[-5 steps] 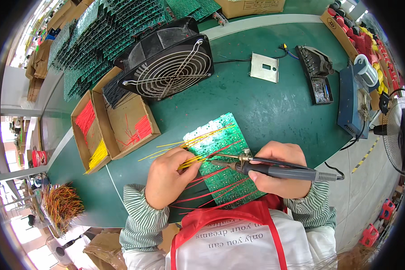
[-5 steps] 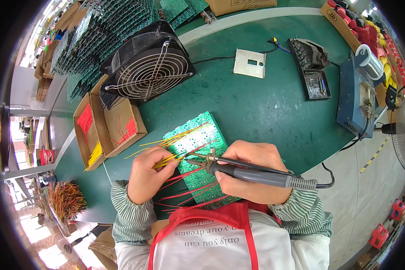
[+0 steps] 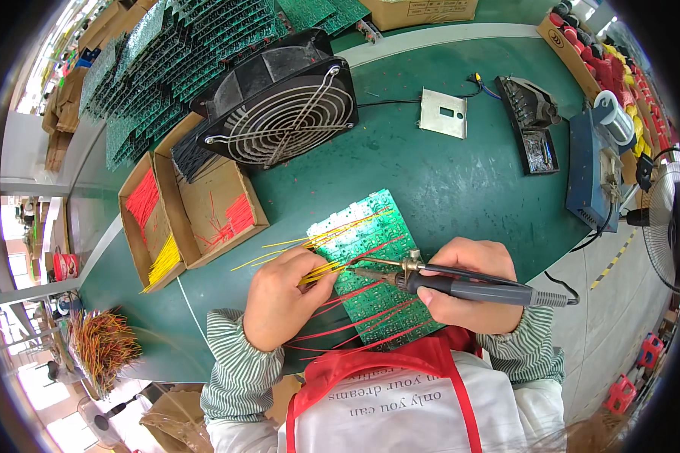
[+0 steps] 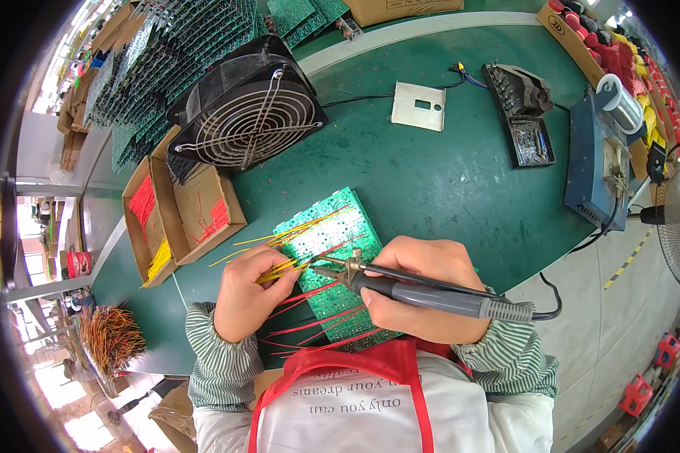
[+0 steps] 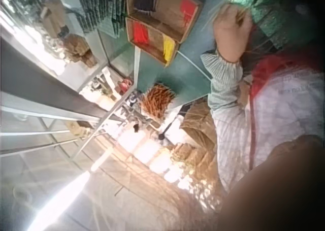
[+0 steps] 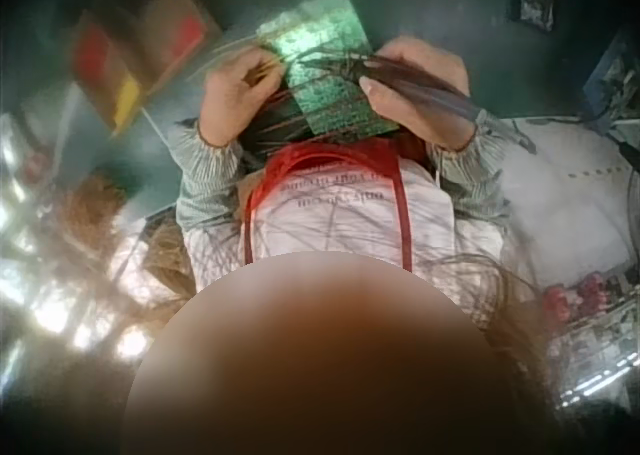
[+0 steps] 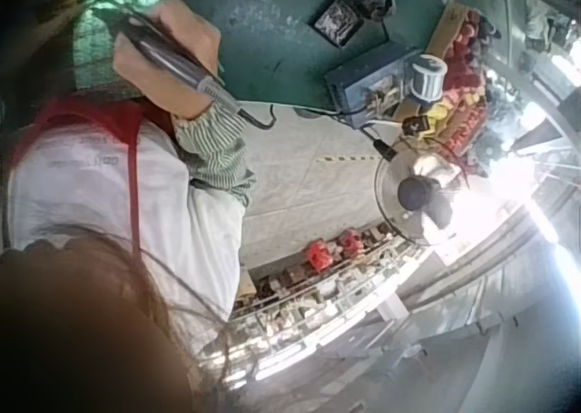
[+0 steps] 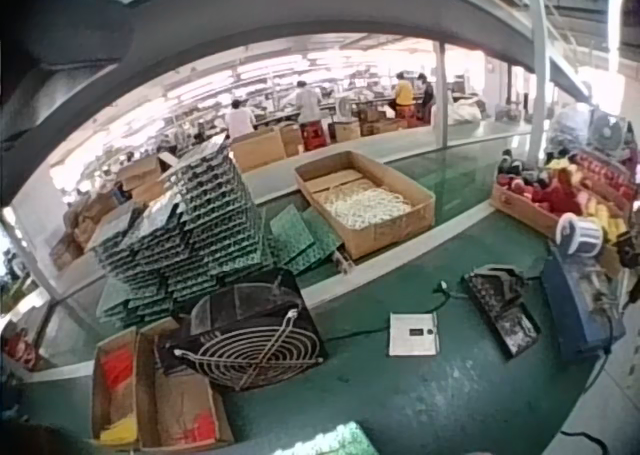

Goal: The person solders multiple thin wires onto a circuit board using a soldering iron and solder wire.

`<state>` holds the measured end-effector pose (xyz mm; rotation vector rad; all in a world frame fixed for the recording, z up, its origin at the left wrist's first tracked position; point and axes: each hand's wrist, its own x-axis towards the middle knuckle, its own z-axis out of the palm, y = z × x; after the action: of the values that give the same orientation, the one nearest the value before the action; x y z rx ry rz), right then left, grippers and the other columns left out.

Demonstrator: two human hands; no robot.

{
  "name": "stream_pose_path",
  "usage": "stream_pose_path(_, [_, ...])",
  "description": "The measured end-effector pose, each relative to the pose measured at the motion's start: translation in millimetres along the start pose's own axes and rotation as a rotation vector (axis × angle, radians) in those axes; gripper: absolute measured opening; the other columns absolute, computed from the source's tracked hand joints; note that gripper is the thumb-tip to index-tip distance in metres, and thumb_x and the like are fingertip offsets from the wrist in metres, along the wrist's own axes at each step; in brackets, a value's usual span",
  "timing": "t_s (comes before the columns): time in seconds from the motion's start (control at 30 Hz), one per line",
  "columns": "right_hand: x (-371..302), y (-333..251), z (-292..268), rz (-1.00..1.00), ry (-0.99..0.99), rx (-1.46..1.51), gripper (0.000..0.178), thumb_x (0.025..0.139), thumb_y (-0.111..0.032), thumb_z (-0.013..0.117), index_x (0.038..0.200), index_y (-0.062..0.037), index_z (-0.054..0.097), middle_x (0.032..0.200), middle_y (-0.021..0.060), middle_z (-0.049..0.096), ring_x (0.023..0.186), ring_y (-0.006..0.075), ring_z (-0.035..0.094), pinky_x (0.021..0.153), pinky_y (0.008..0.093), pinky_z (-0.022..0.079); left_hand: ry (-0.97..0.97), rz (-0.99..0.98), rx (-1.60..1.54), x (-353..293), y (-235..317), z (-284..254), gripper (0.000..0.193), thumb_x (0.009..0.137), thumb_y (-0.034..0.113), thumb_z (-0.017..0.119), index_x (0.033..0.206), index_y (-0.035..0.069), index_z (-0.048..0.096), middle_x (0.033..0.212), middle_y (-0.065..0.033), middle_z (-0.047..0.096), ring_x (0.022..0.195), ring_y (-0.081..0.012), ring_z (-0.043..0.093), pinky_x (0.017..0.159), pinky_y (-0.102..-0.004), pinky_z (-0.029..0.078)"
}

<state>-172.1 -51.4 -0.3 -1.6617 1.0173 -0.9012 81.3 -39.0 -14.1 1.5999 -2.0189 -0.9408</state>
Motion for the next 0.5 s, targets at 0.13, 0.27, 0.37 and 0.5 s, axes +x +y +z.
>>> stream_pose_path(0.13, [-1.7, -5.5, -6.0, 0.004, 0.027, 0.016, 0.016, 0.067, -0.005, 0.071, 0.076, -0.0014, 0.058, 0.062, 0.0041, 0.061, 0.050, 0.0089, 0.056, 0.046, 0.0237, 0.043, -0.005, -0.010, -0.006, -0.6, 0.1, -0.9, 0.012, 0.077, 0.010, 0.067, 0.080, 0.000, 0.063, 0.075, -0.0112, 0.059, 0.062, -0.0260, 0.058, 0.056, -0.0334, 0.047])
stream_pose_path(0.27, [-5.6, -6.5, -10.5, -0.001, 0.054, -0.016, 0.015, 0.067, -0.005, 0.071, 0.076, -0.0015, 0.059, 0.063, 0.0045, 0.062, 0.051, 0.0088, 0.057, 0.047, 0.0235, 0.043, 0.009, 0.017, -0.005, -2.1, -1.7, -3.9, 0.012, 0.077, 0.010, 0.067, 0.080, 0.000, 0.063, 0.075, -0.0113, 0.059, 0.062, -0.0254, 0.058, 0.056, -0.0333, 0.047])
stream_pose_path(0.37, [-9.4, -6.2, -15.9, -0.004, 0.054, -0.050, 0.016, 0.068, -0.005, 0.071, 0.077, -0.0014, 0.059, 0.065, 0.0049, 0.063, 0.052, 0.0089, 0.058, 0.048, 0.0233, 0.044, 0.190, 0.022, 0.177, -5.6, -5.7, -21.2, 0.012, 0.077, 0.011, 0.068, 0.083, 0.001, 0.065, 0.078, -0.0116, 0.063, 0.066, -0.0256, 0.061, 0.060, -0.0327, 0.049])
stream_pose_path(0.5, [-12.8, -5.0, -19.0, 0.028, 0.060, -0.050, 0.016, 0.068, -0.006, 0.071, 0.078, -0.0009, 0.059, 0.066, 0.0052, 0.063, 0.054, 0.0091, 0.059, 0.049, 0.0230, 0.045, 0.431, -0.095, 0.362, -4.8, 11.4, -32.6, 0.011, 0.076, 0.011, 0.070, 0.083, 0.003, 0.066, 0.079, -0.0114, 0.064, 0.067, -0.0264, 0.062, 0.061, -0.0335, 0.049])
